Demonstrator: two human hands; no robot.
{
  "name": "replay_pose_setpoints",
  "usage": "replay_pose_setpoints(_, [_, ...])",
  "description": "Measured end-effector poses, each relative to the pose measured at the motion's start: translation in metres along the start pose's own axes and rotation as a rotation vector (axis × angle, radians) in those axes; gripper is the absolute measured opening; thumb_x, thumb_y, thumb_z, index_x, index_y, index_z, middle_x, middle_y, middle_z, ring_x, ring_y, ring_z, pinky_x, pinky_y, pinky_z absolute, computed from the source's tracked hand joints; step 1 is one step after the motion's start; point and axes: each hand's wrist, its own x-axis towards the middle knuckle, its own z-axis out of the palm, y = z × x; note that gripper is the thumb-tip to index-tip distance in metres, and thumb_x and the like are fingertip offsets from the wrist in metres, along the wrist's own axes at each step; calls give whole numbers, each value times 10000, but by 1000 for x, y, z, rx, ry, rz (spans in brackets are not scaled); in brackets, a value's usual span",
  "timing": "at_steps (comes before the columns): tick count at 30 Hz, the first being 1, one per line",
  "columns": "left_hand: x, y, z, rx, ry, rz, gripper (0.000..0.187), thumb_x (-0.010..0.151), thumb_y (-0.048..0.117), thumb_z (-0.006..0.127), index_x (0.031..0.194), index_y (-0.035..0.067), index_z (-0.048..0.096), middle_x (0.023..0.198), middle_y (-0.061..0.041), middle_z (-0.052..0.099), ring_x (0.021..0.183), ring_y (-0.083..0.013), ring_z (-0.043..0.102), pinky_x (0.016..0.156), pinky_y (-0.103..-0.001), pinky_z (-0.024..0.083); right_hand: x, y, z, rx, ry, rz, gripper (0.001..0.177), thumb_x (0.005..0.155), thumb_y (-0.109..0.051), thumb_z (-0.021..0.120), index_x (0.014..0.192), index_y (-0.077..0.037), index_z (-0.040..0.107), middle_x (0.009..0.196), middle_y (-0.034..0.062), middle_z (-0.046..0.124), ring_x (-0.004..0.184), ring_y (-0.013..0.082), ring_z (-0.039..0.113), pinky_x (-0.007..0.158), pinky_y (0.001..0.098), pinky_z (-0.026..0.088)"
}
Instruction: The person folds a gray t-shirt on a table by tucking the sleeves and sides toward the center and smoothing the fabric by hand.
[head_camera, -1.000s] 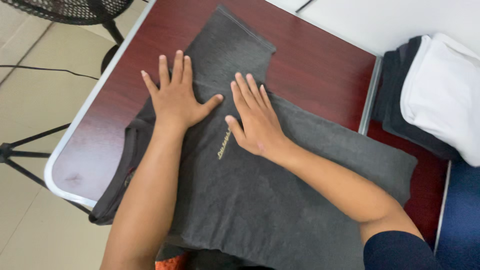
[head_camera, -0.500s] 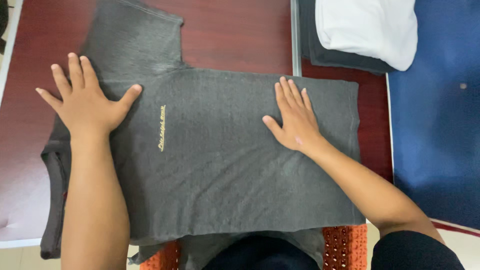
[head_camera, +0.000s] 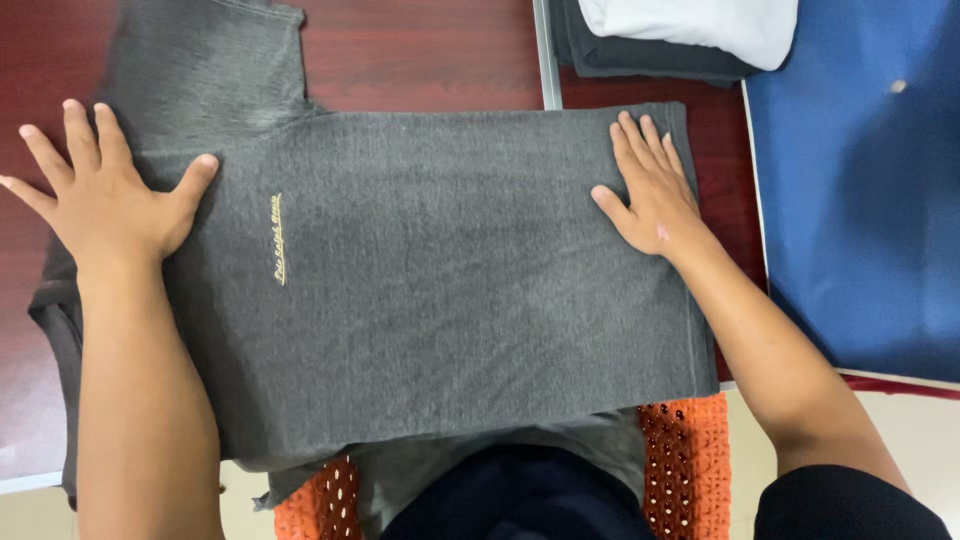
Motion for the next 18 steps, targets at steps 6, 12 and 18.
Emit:
replay_pose_setpoints(6, [1,-2,5,-10,24,31,1176,878,873,457,1650,2,292,1740,-210,173,1589,-459,-19,1169,-769,-83,-5,-1,-5,69,49,0,732,1035,-397,517,1584,51,332,1690,225,275,1591,366,183,1287,520,109])
replay_pose_setpoints(12, [-9,41,-15,-42,111,283,862,956,514,558,1587,-45,376,1703,-280,250,1557,-567,63,1114,-870,-18,3,-32,-11,86,85,4,685,1040,-345,550,1568,50,365,1662,249,305,1573,395,195,1271,558,116])
replay_pose_setpoints(18, [-68,174,16,-147,-29,712,748,917,495,702,1498,66,508,1620,-192,397,1521,-431,297,1125,-787,179,22,-104,5,95,60,-186,692,1031,-373,575,1576,6,377,1675,204,323,1588,378,215,1287,580,127])
